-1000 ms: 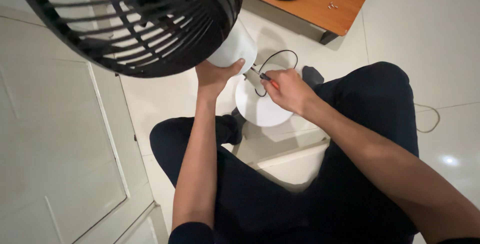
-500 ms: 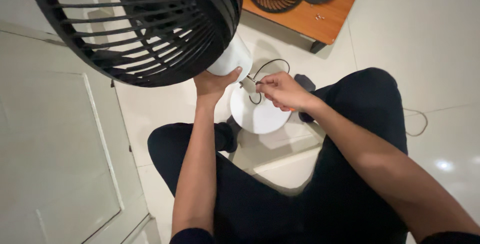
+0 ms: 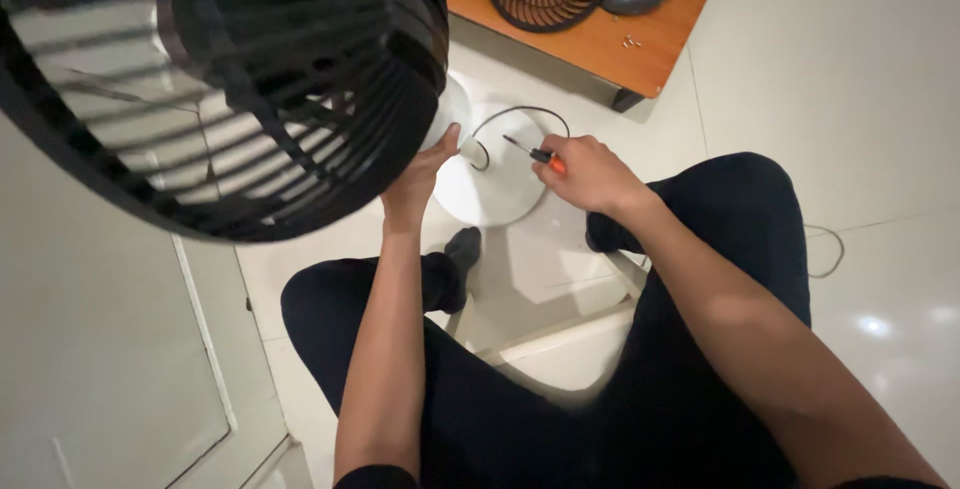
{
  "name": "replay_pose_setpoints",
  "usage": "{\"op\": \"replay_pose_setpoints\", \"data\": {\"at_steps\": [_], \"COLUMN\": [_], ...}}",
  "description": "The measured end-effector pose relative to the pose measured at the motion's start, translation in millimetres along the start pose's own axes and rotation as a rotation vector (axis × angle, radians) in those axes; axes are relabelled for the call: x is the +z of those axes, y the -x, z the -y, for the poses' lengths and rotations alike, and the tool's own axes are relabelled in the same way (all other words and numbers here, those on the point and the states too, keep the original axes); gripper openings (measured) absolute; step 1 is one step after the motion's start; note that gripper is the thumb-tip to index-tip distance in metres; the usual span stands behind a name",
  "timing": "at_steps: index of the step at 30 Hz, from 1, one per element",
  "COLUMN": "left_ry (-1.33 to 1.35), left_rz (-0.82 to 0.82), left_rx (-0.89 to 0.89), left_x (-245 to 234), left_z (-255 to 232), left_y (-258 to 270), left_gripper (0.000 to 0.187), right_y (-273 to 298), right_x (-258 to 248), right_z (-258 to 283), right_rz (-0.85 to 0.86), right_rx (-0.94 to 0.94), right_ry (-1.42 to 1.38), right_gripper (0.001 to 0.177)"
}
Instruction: The person assembles a standing fan by attaching the fan head to the base, securing it with a screwdriver, and then attaching the fan blades and front grill. The person uses a screwdriver to tighten screws and aligns components by hand.
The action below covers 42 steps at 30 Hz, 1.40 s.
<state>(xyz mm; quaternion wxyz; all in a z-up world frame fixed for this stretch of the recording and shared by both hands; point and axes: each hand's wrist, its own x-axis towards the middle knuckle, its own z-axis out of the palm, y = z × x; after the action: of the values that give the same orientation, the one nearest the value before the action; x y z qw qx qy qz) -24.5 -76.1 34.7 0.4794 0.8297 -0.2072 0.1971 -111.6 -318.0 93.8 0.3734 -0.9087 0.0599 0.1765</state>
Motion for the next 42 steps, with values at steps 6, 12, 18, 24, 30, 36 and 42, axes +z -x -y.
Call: {"op": "replay_pose_setpoints", "data": {"at_steps": [6, 12, 18, 24, 30, 36, 42], "left_ry": [-0.177, -0.277, -0.291, -0.274, -0.251, -0.245, -0.230], "left_rz": [0.075, 0.146, 0.156, 0.155, 0.092, 0.086, 0.075], "left_rx": [0.064, 0.033, 0.028, -0.043, -0.083, -0.096, -0.101], "left_x": [11.0, 11.3, 3.8, -10.9, -5.0, -11.4, -9.4], "left_z": [9.6, -9.3, -11.9, 0.3, 6.2, 5.5, 2.6], "left_y": [2.3, 6.1, 19.3, 50.3, 43.7, 57.3, 63.8], "left_gripper": [0.029, 0.028, 0.027, 0.027, 0.027, 0.028, 0.029], "right_y": [-12.9, -31.3, -86.7, -137.3, -155.7, -165.6, -162.9], "right_x": [-2.8, -3.9, -24.2, -47.2, -39.2, -12.6, -0.8], "right_z": [-7.4, -36.0, -101.7, -178.3, -220.2, -228.8, -232.7], "right_rz": [-0.013, -0.160, -0.274, -0.456, -0.624, -0.637, -0.589], "right_rx": [0.054, -0.012, 0.110, 0.174, 0.390, 0.394, 0.455], "right_ry": [0.031, -0.045, 0.032, 0.303, 0.090, 0.108, 0.101], "right_gripper": [0.035, 0.036, 0.029, 0.020, 0.023, 0.022, 0.021]}}
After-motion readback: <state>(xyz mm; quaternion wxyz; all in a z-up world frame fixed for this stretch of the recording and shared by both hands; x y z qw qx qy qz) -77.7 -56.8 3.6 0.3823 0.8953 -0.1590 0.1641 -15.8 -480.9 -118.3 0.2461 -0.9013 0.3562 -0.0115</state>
